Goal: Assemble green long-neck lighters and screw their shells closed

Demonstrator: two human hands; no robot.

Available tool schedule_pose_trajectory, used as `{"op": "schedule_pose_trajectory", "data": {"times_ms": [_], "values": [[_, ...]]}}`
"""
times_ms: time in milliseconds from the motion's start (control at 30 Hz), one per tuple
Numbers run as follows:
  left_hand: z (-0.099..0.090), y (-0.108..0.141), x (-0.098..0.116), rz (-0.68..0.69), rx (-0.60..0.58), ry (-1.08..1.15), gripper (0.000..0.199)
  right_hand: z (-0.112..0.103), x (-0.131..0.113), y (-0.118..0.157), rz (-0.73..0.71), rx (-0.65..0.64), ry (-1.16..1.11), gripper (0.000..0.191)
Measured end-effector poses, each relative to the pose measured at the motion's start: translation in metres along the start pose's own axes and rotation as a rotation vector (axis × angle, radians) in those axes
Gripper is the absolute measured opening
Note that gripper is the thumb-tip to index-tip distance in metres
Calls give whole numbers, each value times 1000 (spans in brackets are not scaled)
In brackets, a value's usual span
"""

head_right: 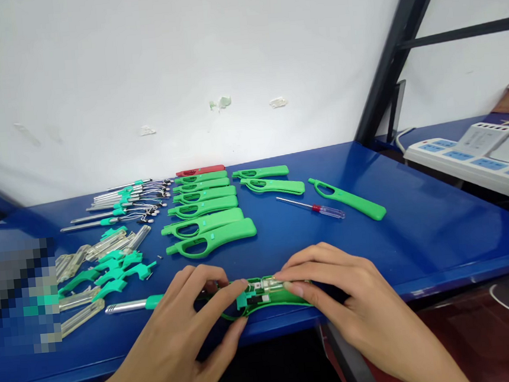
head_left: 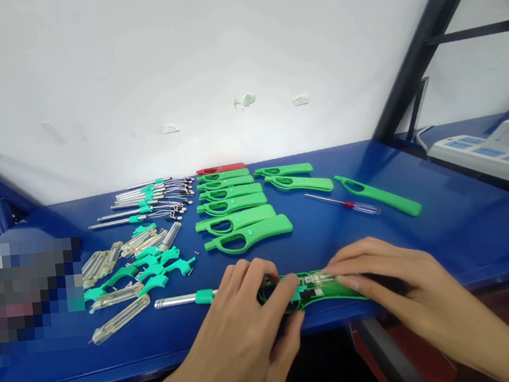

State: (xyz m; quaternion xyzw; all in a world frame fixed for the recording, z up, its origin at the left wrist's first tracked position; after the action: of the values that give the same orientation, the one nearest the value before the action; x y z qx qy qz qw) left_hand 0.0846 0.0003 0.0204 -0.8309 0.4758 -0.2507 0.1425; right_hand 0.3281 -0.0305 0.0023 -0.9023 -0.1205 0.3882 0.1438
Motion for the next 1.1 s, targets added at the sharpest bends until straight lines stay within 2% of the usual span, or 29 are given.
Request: {"op": "schedule_pose_trajectory", "data": {"times_ms": [233,433,667,900,1100], "values": [[0,-1,0,-4,21,-2,28,1,0,1,-4,23,0,15],[-1,-6,3,35,-30,-38,26,0,1,2,-27,-8,-10,20],[-2,-5,2,65,-16,-9,22,-4,1,2,-39,-63,-15,25],[1,-5,0,82,-68,-52,37,-3,2,3,-22,-50,-13,25],[-1,-7,1,69,-101,-31,29,-1,1,4,-24,-37,32,24]]}}
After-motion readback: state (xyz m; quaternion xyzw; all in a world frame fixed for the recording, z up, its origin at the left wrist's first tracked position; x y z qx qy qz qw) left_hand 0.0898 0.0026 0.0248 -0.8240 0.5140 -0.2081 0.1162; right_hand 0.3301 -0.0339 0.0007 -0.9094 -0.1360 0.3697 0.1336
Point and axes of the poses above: each hand's wrist, its own y-axis away from the middle knuckle, its own z-axis out of the palm, x = y × z, the point moved 4 cm from there along -y, towards the middle knuckle, and after that the axes turned 4 degrees about y, right-handed, at the moved point
